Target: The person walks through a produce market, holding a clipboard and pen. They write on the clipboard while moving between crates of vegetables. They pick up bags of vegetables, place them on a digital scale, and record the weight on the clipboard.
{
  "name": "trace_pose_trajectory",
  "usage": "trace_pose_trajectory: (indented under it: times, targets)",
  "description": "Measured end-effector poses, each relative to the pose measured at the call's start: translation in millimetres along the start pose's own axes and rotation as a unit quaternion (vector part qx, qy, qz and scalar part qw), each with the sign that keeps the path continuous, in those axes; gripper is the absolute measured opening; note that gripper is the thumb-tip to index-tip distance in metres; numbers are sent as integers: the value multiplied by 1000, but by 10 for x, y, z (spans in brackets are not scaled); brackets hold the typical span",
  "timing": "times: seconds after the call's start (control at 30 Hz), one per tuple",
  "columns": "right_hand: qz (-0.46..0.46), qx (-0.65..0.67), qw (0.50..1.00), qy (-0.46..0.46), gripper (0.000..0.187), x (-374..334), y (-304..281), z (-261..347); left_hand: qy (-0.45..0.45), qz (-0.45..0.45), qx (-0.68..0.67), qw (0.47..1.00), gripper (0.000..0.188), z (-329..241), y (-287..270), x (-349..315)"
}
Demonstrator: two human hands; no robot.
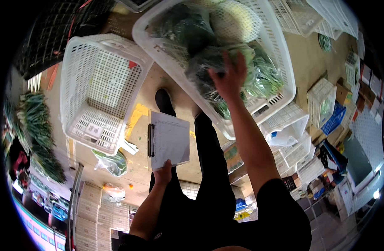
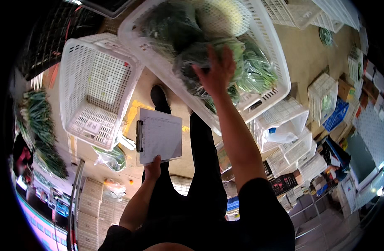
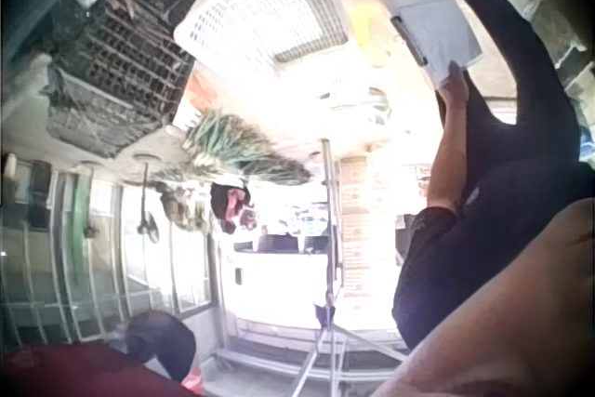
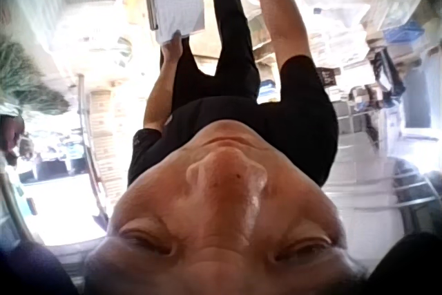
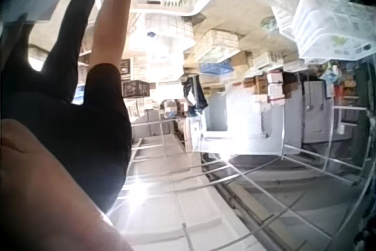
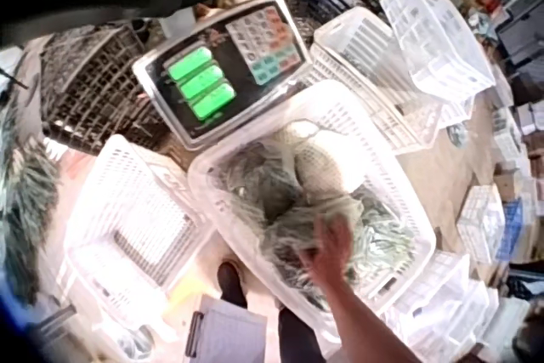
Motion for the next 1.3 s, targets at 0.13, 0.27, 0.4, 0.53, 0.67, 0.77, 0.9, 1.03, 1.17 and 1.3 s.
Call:
trace_pose_trajectory:
  times: [0.13, 0.27, 0.4, 0.53, 0.67, 0.77, 0.9, 1.03, 1.17, 1.3]
  targets:
    - [58, -68, 994, 68, 81, 270, 600, 125, 24, -7, 38, 999, 39, 8, -53, 8]
    - [64, -63, 992, 86, 80, 240, 657, 89, 43, -25, -12, 999, 39, -114, -147, -22]
    - [35, 27, 998, 51, 78, -7, 70, 194, 53, -56, -89, 993, 39, -129, -238, -110]
    - [17, 117, 993, -10, 54, -583, -533, 143, 52, -102, -168, 979, 40, -273, -403, -277]
    - [114, 207, 972, 15, 22, -1509, -815, 425, 38, -116, -315, 941, 42, -639, -527, -617]
    - [128, 291, 948, 11, 15, -2287, -759, 650, 66, -74, -480, 872, 43, -852, -530, -756]
    - [272, 466, 819, 195, 21, -2936, -660, 1023, 70, -95, -578, 808, 42, -1352, -410, -1119]
    - [29, 695, 704, 143, 40, -2931, -1197, 922, 95, -58, -569, 815, 34, -1893, -292, -1326]
    - [199, 610, 767, 37, 38, -2857, -1665, 1118, 148, 82, -585, 793, 26, -2610, 75, -1519]
    - [312, 501, 788, -174, 42, -3000, -1974, 1427, 176, 199, -548, 793, 25, -3380, 637, -1880]
Point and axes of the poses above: each hand's wrist, its own x-axis towards the middle knuckle, its own y-axis out of the palm, z = x × y, the point moved 10 cm from there along x, towards the middle knuckle, and after that the axes turned 14 degrees about z, right-handed, at the moved point
